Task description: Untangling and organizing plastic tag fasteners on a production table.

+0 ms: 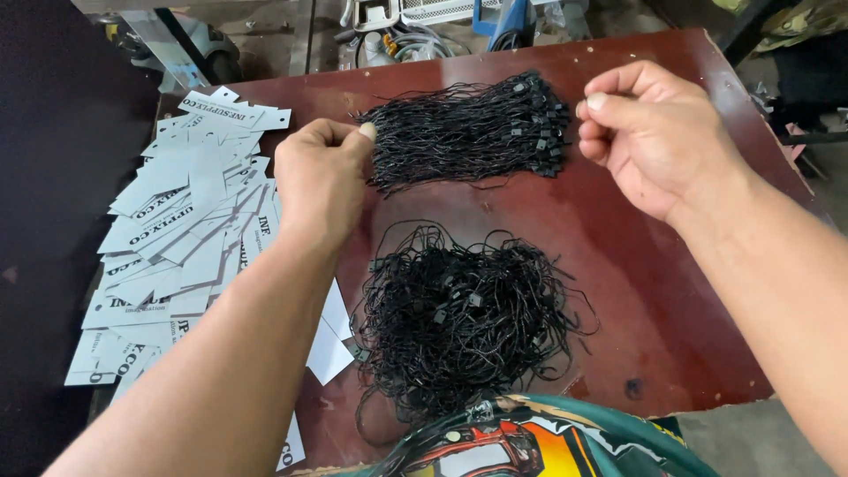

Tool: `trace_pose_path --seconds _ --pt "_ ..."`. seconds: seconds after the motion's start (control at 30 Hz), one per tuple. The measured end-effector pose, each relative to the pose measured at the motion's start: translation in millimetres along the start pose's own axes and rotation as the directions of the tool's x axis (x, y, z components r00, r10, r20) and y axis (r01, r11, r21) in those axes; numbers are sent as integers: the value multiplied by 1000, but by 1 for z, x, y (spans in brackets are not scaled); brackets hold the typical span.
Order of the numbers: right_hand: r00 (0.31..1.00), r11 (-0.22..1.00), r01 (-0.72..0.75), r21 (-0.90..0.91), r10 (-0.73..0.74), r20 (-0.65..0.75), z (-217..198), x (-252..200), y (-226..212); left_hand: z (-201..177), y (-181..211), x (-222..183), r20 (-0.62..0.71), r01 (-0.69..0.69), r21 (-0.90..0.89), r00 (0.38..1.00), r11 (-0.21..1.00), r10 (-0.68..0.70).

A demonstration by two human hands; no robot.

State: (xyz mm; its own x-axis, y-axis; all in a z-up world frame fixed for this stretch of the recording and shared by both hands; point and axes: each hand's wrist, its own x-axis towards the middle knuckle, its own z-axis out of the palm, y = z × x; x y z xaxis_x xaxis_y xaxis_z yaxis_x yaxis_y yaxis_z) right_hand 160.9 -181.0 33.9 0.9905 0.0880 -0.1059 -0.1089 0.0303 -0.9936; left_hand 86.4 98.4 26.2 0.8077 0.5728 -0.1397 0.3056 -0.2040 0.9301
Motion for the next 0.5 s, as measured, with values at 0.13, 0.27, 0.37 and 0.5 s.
trace_pose_path --seconds 0.13,0.27,0.37,0.5 --pt "998 996 38 -75 -42 -55 8 18 10 2 5 12 30 -10 12 999 1000 10" --pt "974 929 178 -325 -214 -79 9 34 34 9 -4 32 -15 -41 293 999 955 47" --pt "931 809 285 -513 -360 -51 7 36 51 11 -13 33 -47 -35 348 997 937 54" --pt "889 715 343 -609 -456 -35 2 48 66 14 -13 31 -49 16 298 999 955 -1"
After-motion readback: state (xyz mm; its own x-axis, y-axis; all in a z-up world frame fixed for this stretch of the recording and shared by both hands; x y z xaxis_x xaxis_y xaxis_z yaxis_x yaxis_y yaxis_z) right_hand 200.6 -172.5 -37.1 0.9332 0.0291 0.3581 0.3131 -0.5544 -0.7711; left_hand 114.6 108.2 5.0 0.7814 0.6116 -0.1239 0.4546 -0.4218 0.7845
